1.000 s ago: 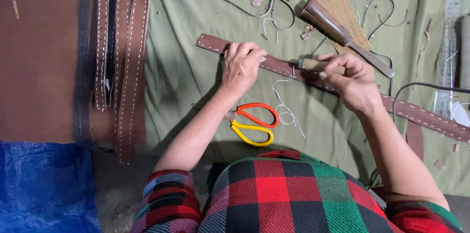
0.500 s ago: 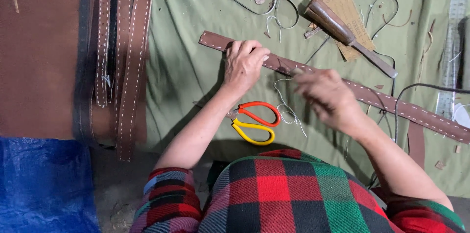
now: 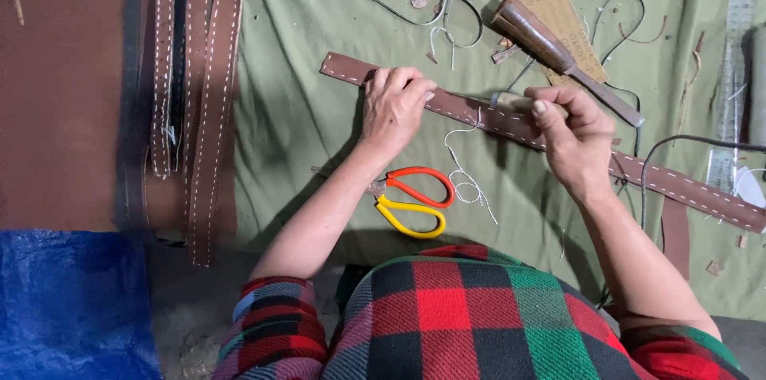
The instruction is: Stitching a leather strap and using a wooden burnishing tool to finish the material.
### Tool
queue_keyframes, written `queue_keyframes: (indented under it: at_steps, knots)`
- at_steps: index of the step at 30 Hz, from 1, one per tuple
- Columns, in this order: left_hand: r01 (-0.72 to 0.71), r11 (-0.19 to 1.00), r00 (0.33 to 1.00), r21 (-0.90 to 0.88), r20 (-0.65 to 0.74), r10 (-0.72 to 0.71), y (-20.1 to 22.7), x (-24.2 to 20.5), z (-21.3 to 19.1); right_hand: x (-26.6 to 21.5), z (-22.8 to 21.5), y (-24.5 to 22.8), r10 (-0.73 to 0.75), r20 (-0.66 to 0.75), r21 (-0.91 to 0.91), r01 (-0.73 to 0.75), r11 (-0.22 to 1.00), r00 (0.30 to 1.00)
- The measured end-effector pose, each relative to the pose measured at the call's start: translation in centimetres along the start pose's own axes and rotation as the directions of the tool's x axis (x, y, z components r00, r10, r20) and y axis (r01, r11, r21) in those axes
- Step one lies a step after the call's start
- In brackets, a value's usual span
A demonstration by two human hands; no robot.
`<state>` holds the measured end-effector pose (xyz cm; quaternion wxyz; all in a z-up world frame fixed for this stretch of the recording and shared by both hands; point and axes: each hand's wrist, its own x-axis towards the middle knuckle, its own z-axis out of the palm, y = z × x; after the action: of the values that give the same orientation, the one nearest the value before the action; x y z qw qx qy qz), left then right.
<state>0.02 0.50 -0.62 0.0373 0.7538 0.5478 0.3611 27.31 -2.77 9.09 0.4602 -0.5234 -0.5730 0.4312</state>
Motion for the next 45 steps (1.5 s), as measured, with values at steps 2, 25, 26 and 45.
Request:
queue_keyframes:
  at_steps: [2,25,26,45]
  knots:
    - [-0.004,1.0,1.0,0.009,-0.006,0.004,-0.2,-0.1,0.3,-0.1,1.0,-1.4,0.006,0.001,-0.003,-0.006,1.0,1.0]
    - [-0.017,1.0,0.999,0.009,-0.033,0.017,-0.2,-0.2,0.7,0.3,1.4,-0.4,0.036,-0.024,-0.054,-0.037,0.998,0.999]
    - [-0.018,1.0,0.999,0.012,-0.037,0.019,-0.3,-0.2,0.7,0.4,1.1,0.2,0.042,-0.021,-0.057,-0.043,0.997,0.999]
    - [0.074,0.843,0.997,-0.533,0.033,-0.066,6.2,2.6,-1.0,6.1,3.6,-4.9,-0.338,0.402,-0.414,0.498,0.762,0.851]
